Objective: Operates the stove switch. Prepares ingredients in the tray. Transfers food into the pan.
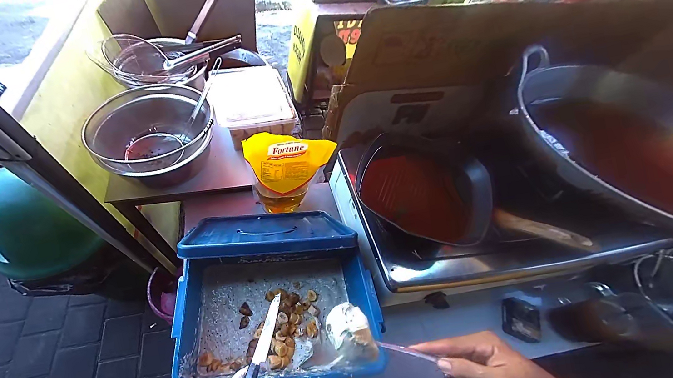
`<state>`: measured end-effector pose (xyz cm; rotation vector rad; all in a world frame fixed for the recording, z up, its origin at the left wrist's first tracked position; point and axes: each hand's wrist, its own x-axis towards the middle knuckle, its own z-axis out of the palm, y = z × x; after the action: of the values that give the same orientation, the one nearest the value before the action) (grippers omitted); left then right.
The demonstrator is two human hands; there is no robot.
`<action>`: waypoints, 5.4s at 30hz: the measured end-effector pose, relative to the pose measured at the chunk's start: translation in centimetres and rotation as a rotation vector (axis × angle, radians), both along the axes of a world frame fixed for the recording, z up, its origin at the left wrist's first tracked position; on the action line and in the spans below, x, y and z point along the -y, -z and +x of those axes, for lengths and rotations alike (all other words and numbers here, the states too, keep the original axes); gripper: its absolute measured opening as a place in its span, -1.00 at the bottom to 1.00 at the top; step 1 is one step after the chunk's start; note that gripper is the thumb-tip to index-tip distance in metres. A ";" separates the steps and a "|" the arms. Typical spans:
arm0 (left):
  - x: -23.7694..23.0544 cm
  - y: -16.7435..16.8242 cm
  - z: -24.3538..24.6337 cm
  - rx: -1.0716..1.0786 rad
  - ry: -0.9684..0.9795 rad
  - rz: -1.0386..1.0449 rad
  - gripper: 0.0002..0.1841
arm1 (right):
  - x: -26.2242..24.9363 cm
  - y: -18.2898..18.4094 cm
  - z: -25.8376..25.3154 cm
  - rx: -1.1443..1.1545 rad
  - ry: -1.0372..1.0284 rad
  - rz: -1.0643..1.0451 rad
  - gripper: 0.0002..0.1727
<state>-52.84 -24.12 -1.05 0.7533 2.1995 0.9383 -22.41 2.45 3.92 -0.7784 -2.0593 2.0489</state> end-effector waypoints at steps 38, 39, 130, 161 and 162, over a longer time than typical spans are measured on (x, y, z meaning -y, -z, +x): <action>-1.8 -2.9 -0.5 0.033 -0.237 0.164 -0.58 | -1.6 4.3 -5.5 0.172 -0.043 0.376 -0.63; -1.8 -3.0 -0.5 0.030 -0.236 0.166 -0.58 | -1.4 5.4 -5.1 0.283 -0.084 0.401 -0.61; 0.1 1.4 -3.3 0.030 -0.526 0.357 -0.65 | -4.8 -1.7 -13.0 -0.017 -0.260 0.365 -0.61; -26.9 -8.6 -2.8 -0.207 0.271 0.111 -0.69 | -25.4 -10.1 -4.3 0.584 0.144 1.310 -0.67; -28.4 -9.0 -2.5 -0.242 0.292 0.068 -0.68 | -25.8 -9.5 -4.3 0.596 0.153 1.296 -0.65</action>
<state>-55.32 4.29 7.95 1.2391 2.1863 0.8111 -26.74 28.22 13.41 -1.1717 -2.7730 0.0947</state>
